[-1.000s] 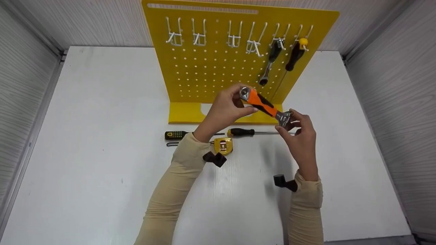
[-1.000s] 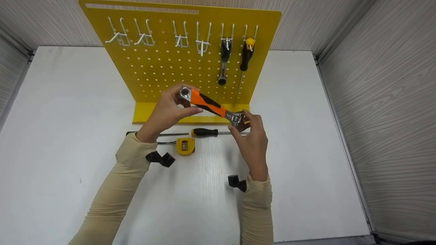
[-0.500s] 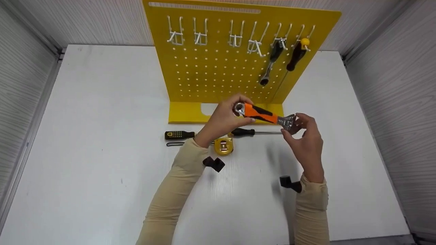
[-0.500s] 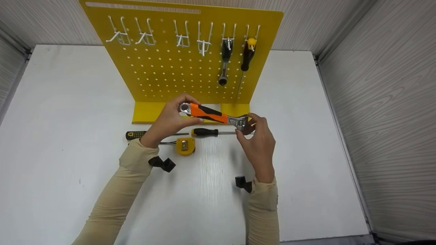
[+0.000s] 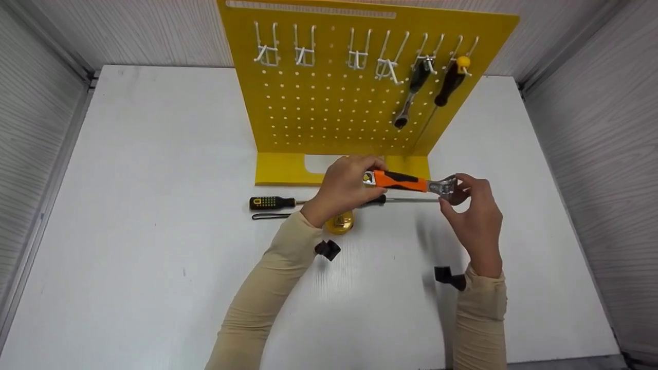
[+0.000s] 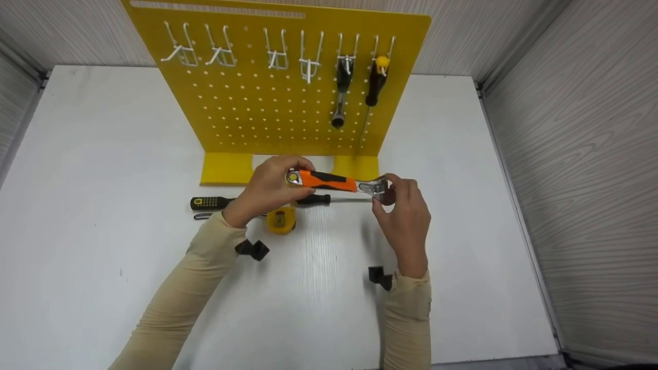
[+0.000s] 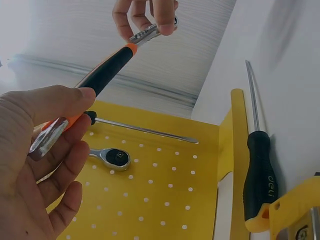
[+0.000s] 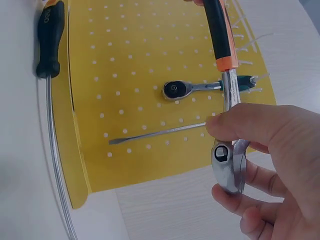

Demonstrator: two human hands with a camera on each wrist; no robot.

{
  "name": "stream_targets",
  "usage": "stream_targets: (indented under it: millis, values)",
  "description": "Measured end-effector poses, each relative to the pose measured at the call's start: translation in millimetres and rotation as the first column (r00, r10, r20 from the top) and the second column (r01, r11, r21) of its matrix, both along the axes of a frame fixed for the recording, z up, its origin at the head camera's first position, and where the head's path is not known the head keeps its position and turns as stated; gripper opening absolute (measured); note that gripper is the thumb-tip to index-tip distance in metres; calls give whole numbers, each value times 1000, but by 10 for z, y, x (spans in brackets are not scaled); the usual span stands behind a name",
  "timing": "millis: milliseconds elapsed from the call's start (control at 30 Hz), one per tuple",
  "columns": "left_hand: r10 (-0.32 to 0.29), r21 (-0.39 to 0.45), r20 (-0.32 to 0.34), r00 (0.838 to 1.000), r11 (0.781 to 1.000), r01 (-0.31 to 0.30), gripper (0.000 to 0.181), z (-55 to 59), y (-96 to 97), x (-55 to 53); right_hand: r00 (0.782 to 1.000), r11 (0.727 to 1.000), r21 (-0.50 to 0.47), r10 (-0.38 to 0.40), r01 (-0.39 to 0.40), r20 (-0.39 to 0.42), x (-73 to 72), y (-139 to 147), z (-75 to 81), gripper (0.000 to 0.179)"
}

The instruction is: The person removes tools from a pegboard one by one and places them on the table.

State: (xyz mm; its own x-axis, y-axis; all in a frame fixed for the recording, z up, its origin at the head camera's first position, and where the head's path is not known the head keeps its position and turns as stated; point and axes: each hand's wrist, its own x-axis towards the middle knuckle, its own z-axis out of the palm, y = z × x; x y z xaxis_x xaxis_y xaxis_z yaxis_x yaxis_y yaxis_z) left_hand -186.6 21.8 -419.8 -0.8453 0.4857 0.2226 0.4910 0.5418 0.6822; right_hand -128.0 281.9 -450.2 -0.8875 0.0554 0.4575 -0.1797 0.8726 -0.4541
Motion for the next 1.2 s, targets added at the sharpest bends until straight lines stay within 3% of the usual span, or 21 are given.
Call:
stream_targets:
  millis: [200, 333, 500, 833, 1200]
  values:
    - [31, -89, -115, 993, 995, -41, 33, -99, 66, 27, 1000, 999, 43, -7, 7, -2, 20, 70, -30, 49]
    - [48, -103, -142, 989, 993, -63, 34, -187, 107, 60, 1000, 998, 59, -8, 6, 23, 31, 114, -60, 50]
    - [53, -128, -138, 989, 989, -71, 35, -289, 162, 102, 998, 997, 71, -12, 8, 56, 44, 164, -107, 50]
    - [59, -117, -54, 997, 991, -65, 35, -458, 248, 162, 990, 994, 109, -12, -3, 140, 95, 233, -197, 52]
    - [88, -171, -61, 994, 980, -98, 33, -613, 319, 236, 971, 989, 143, 13, -48, 239, 141, 319, -286, 53]
